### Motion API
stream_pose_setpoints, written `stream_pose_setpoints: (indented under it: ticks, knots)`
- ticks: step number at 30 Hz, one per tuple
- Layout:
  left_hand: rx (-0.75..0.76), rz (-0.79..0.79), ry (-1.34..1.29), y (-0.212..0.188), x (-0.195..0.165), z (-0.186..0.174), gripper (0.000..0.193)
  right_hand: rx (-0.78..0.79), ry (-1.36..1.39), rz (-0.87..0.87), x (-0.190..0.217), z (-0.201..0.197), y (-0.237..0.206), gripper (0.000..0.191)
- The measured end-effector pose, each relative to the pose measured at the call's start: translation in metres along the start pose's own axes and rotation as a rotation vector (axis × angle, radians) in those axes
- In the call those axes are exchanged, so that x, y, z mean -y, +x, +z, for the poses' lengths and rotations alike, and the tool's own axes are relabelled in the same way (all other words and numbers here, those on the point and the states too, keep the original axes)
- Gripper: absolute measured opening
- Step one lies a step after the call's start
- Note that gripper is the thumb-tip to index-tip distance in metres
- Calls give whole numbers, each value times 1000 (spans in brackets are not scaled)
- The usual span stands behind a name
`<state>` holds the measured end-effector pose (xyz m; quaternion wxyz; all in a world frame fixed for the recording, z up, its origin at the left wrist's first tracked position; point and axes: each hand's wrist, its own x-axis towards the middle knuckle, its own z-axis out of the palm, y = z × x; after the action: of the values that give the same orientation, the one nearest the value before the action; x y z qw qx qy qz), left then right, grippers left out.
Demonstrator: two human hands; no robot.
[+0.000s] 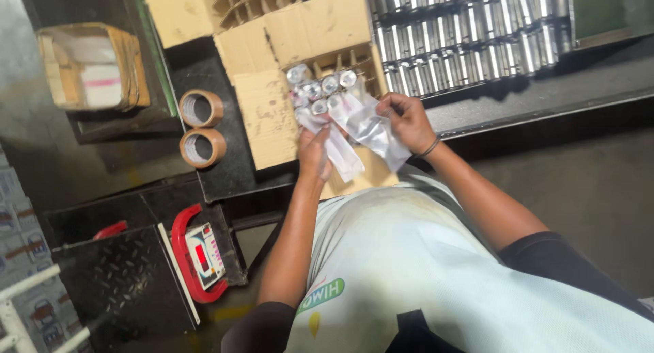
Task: The person repeatedly picks small metal parts from a tray, places them into plastic bags, and stacks the bags in a cardboard box. The person then closes the box, seals it with tape, and moves it to a stack of similar boxes.
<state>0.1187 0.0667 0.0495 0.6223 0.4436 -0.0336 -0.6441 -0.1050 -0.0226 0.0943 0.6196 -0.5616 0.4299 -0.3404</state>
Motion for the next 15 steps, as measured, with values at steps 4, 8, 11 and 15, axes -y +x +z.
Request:
stream_pose_setpoints:
  ticks: [4, 8, 11, 15]
  knots:
    - [198, 3, 115, 5, -3, 22, 28, 182, -7, 66, 8, -41, -14, 17]
    - [326, -63, 786, -6, -7, 60, 16, 369, -90, 125, 34, -67, -29, 20]
    - [253, 313, 1375, -20, 5, 99, 17, 252, -937, 14, 56, -69, -39, 31]
    - [325, 142, 1057, -34, 23, 134, 27, 328, -89, -454, 73, -56, -49, 54]
